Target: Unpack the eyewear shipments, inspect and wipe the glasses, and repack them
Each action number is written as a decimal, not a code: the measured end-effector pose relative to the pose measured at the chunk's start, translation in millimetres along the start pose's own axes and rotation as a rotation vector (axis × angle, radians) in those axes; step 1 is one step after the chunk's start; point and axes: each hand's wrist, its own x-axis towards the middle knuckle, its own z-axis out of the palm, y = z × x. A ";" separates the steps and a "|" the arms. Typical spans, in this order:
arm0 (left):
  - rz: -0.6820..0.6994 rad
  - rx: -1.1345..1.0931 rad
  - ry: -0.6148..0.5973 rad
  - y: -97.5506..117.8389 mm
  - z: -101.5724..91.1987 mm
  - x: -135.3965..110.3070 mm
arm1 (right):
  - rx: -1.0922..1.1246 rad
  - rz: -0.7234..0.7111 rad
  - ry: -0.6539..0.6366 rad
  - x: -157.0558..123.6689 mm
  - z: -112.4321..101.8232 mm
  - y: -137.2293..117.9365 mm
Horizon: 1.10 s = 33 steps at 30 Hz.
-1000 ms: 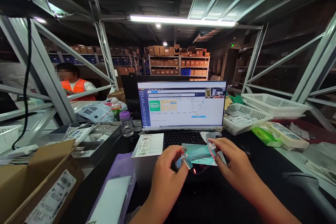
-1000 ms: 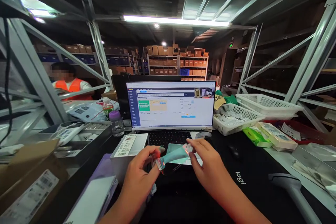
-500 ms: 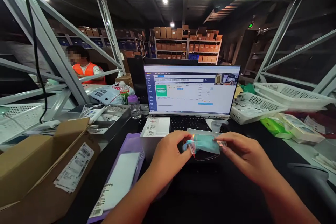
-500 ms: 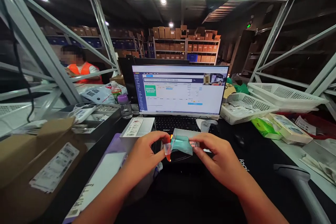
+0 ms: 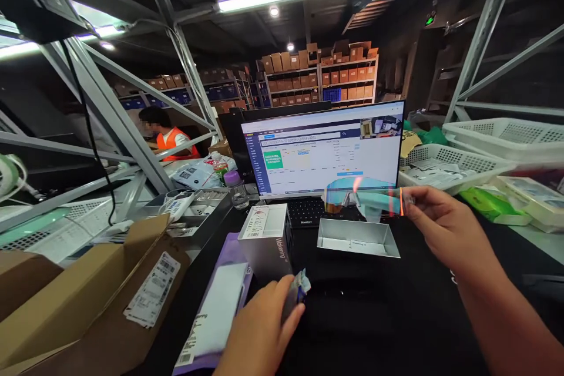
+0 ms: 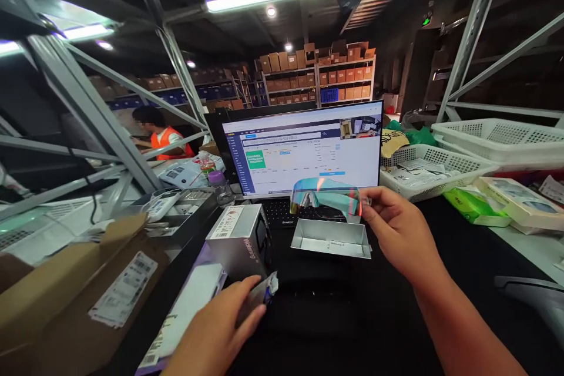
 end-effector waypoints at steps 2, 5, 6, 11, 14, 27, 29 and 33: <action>-0.044 0.091 -0.033 -10.9 20.2 5.7 | 0.037 0.033 -0.055 0.7 4.3 0.7; -0.022 0.102 -0.060 -20.8 38.1 13.5 | 0.118 0.100 -0.149 -1.4 14.3 -0.5; -0.004 0.087 -0.058 -23.6 40.1 14.1 | 0.141 0.118 -0.170 -2.5 17.0 -1.6; 0.104 0.009 0.134 -56.3 28.9 -1.7 | 0.147 0.131 -0.215 -6.0 19.7 -7.6; 0.246 0.049 0.525 -81.5 1.1 -15.2 | 0.130 0.126 -0.257 -6.1 18.1 -3.2; 0.449 0.554 0.726 -117.8 3.4 -44.1 | 0.415 0.306 -0.445 -4.9 20.6 10.4; 0.318 0.482 0.637 -132.7 28.0 -54.0 | 0.441 0.310 -0.467 -7.6 21.6 5.6; 0.207 0.412 0.535 -147.9 43.9 -68.8 | 0.431 0.275 -0.520 -11.6 29.4 6.0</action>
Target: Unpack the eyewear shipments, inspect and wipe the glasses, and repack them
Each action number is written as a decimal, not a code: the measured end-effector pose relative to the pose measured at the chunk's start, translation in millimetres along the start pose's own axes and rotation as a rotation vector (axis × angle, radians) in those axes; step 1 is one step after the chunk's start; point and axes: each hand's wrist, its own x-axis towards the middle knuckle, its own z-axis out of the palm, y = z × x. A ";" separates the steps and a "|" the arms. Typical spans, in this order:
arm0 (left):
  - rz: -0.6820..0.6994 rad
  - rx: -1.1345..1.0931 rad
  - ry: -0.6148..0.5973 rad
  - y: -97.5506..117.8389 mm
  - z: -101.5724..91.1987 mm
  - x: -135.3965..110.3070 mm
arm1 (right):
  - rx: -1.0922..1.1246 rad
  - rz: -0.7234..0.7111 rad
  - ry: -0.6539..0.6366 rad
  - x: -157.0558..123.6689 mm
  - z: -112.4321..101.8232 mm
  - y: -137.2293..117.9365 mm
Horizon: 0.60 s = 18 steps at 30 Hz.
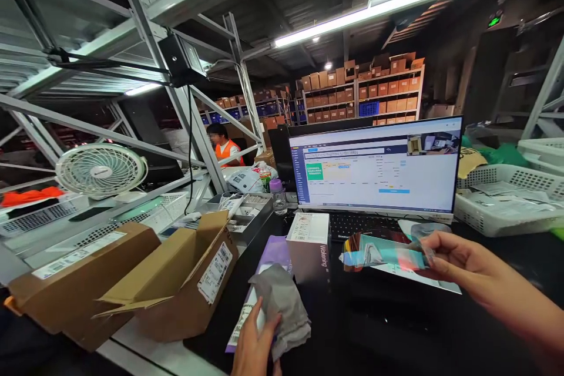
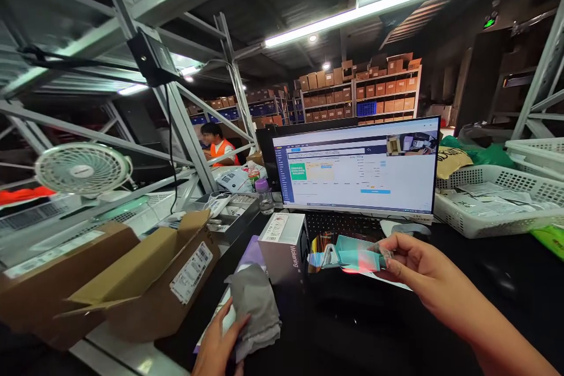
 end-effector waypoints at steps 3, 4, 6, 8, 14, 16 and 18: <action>0.033 0.030 -0.038 5.3 -4.9 2.6 | -0.083 -0.034 0.006 2.3 4.1 4.2; 0.041 0.058 -0.052 8.8 -5.9 5.4 | -0.105 -0.043 0.006 2.5 5.5 4.6; 0.063 0.161 -0.095 16.4 -5.9 11.8 | -0.137 -0.058 -0.016 1.8 8.6 3.8; 0.094 0.293 -0.146 22.3 -4.1 17.4 | -0.170 -0.073 -0.058 -0.7 12.1 1.6; 0.114 0.369 -0.174 29.8 -2.3 21.7 | -0.283 -0.094 -0.125 -6.2 21.1 -2.9; 0.098 0.342 -0.182 32.7 -4.5 20.8 | -0.316 -0.088 -0.135 -5.2 23.0 -2.0; 0.076 0.304 -0.177 35.3 -7.5 19.8 | -0.334 -0.078 -0.145 -4.1 25.7 0.0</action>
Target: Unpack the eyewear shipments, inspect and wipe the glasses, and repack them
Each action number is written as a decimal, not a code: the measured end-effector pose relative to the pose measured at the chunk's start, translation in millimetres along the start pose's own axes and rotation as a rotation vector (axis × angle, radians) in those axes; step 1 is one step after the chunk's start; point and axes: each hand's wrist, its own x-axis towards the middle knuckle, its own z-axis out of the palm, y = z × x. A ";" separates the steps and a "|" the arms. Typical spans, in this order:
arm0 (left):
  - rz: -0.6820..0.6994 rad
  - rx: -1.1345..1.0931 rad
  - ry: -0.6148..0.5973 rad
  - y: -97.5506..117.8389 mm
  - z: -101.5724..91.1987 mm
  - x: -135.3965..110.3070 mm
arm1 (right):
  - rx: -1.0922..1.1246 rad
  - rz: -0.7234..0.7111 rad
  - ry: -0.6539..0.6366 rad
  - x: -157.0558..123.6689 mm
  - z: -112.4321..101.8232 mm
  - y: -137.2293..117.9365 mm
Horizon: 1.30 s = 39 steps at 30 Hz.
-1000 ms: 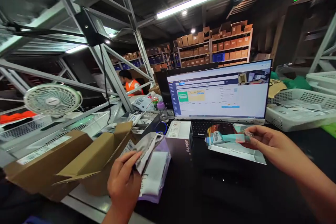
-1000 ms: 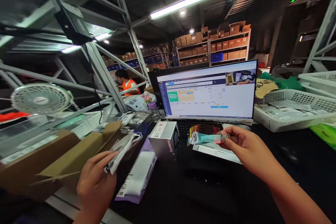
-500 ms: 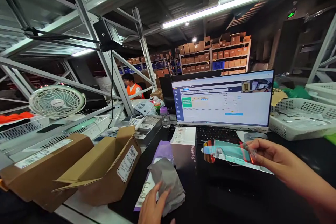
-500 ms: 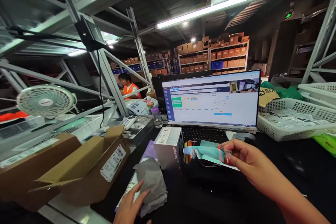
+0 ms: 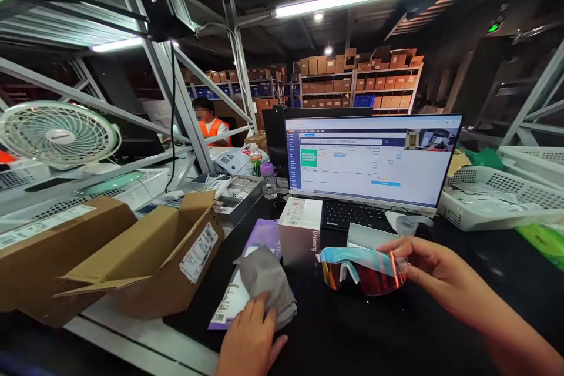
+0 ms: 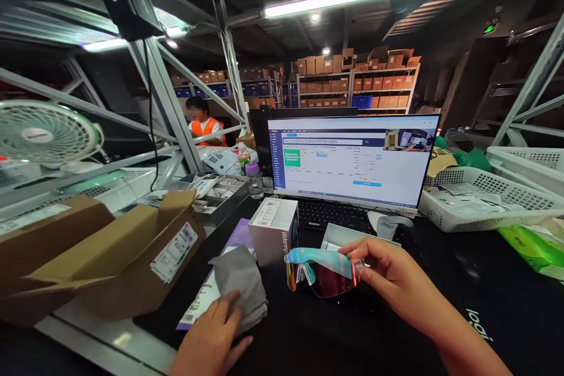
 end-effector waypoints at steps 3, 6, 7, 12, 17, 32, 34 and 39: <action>-0.010 -0.055 0.034 -0.8 -4.4 -2.8 | 0.012 0.019 -0.028 0.4 7.5 0.5; -0.010 -0.117 0.055 -5.2 -7.2 -5.3 | 0.094 0.066 -0.034 -0.1 18.0 -1.0; -0.021 -0.145 0.063 -6.9 -7.9 -5.4 | 0.136 0.091 -0.027 0.1 22.2 -1.4; -0.142 -0.315 0.139 -11.7 -11.1 1.7 | 0.437 0.227 -0.071 2.7 57.1 2.1; -0.295 -0.542 0.213 -13.1 -14.6 12.7 | 0.627 0.289 -0.152 -3.0 107.8 12.3; -0.399 -1.026 0.177 -12.8 -25.1 28.2 | -0.240 -0.388 -0.022 -21.4 123.3 24.2; -0.366 -1.063 0.159 -11.7 -26.0 30.1 | -0.345 -0.570 -0.042 -26.0 123.6 24.8; -0.274 -1.089 0.128 -8.0 -28.3 26.7 | -0.367 -0.595 0.057 -28.0 128.5 35.1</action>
